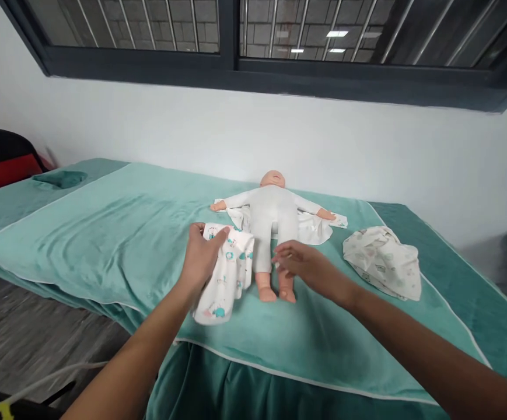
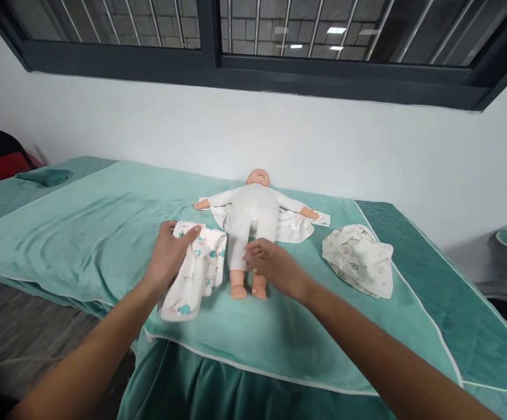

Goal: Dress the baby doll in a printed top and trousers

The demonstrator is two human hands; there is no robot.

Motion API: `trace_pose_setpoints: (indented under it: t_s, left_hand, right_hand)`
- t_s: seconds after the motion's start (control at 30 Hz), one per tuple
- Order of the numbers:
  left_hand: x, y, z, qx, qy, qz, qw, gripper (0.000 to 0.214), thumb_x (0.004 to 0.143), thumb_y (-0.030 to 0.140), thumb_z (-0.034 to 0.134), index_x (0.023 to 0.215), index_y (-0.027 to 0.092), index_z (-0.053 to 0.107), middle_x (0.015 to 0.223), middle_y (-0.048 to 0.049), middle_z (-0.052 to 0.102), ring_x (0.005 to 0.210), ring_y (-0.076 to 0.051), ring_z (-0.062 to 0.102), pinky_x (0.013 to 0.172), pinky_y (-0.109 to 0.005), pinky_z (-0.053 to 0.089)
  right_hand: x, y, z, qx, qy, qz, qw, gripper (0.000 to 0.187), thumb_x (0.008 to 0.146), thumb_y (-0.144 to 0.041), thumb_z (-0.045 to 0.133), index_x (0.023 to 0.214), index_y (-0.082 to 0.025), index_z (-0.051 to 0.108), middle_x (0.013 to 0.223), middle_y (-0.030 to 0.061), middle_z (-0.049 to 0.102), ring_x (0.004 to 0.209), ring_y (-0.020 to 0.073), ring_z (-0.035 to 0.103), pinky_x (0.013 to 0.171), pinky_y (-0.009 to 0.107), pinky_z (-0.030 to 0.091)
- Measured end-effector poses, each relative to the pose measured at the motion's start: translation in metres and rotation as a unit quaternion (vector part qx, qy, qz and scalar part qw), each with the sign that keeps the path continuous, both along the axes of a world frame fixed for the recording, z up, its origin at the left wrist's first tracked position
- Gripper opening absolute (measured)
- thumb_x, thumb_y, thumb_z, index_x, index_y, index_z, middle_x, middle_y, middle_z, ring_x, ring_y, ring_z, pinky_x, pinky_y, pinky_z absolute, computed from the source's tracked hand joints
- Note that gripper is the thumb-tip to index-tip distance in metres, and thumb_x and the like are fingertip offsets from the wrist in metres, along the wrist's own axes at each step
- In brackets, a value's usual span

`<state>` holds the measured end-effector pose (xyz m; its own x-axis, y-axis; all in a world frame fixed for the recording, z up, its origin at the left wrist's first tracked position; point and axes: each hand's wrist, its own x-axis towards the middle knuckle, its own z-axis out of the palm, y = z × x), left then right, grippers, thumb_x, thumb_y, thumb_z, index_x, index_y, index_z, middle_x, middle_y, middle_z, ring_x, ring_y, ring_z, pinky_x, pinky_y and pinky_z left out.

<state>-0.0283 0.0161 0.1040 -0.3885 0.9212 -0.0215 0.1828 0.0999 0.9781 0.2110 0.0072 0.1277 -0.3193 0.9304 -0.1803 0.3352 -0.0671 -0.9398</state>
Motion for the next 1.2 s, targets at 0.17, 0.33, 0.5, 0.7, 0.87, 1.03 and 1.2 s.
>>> trace_pose_setpoints:
  t_s: [0.17,0.33,0.5,0.7,0.87,1.03,1.2]
  left_hand:
    - [0.013,0.035,-0.022,0.094,0.162,-0.062,0.980,0.042,0.081,0.024,0.065,0.121,0.020,0.053,0.142,-0.0142,0.049,0.144,-0.031,0.041,0.121,-0.048,0.030]
    - [0.060,0.027,-0.017,0.023,0.014,-0.164,0.986,0.055,0.087,0.038,0.065,0.138,0.022,0.050,0.154,-0.0142,0.047,0.146,-0.031,0.042,0.120,-0.048,0.033]
    - [0.080,0.050,-0.032,-0.083,-0.199,-0.165,0.962,0.049,0.086,0.042,0.069,0.130,0.022,0.057,0.137,-0.0131,0.065,0.124,-0.031,0.063,0.106,-0.047,0.050]
    - [0.087,0.079,-0.035,-0.118,-0.316,-0.154,0.929,0.044,0.084,0.045,0.073,0.120,0.023,0.064,0.125,-0.0104,0.072,0.112,-0.029,0.070,0.099,-0.043,0.056]
    - [0.084,0.104,-0.028,-0.131,-0.346,-0.166,0.914,0.054,0.077,0.052,0.078,0.120,0.021,0.065,0.117,-0.0141,0.075,0.098,-0.030,0.074,0.087,-0.043,0.061]
    - [0.045,0.128,-0.006,-0.102,-0.329,-0.201,0.917,0.058,0.072,0.059,0.078,0.115,0.022,0.071,0.104,-0.0167,0.077,0.085,-0.031,0.076,0.071,-0.039,0.064]
    - [-0.036,0.150,0.014,-0.118,-0.274,-0.175,0.938,0.052,0.077,0.060,0.073,0.103,0.015,0.075,0.085,-0.0147,0.077,0.067,-0.028,0.074,0.058,-0.040,0.061]
  right_hand:
    - [0.019,0.068,-0.005,0.160,-0.059,-0.121,0.978,0.024,0.082,-0.034,0.067,0.105,-0.025,0.063,0.114,0.0048,0.069,0.114,0.0232,0.063,0.099,0.042,0.048]
    - [0.034,0.145,-0.026,0.235,-0.083,-0.206,0.946,0.043,0.081,-0.042,0.069,0.118,-0.023,0.056,0.137,0.0121,0.058,0.133,0.0284,0.051,0.110,0.046,0.043]
    - [0.051,0.232,-0.043,0.225,-0.127,-0.209,0.943,0.092,0.072,-0.057,0.078,0.146,-0.021,0.036,0.148,0.0192,0.049,0.137,0.0352,0.047,0.112,0.049,0.041]
    - [0.069,0.306,-0.046,0.117,-0.213,-0.151,0.958,0.094,0.071,-0.074,0.073,0.140,-0.015,0.049,0.139,0.0255,0.060,0.130,0.0433,0.054,0.112,0.058,0.039]
    - [0.060,0.334,-0.041,0.099,-0.063,-0.018,0.993,0.050,0.072,-0.064,0.080,0.100,-0.023,0.072,0.106,0.0115,0.076,0.110,0.0330,0.066,0.103,0.050,0.050]
    - [0.014,0.343,-0.009,0.018,-0.101,0.006,0.995,0.054,0.074,-0.069,0.075,0.103,-0.023,0.073,0.113,0.0121,0.076,0.103,0.0353,0.069,0.096,0.054,0.054]
    - [-0.065,0.365,0.009,0.090,-0.108,0.017,0.990,0.058,0.073,-0.066,0.077,0.110,-0.020,0.072,0.121,0.0168,0.073,0.115,0.0403,0.065,0.099,0.055,0.053]
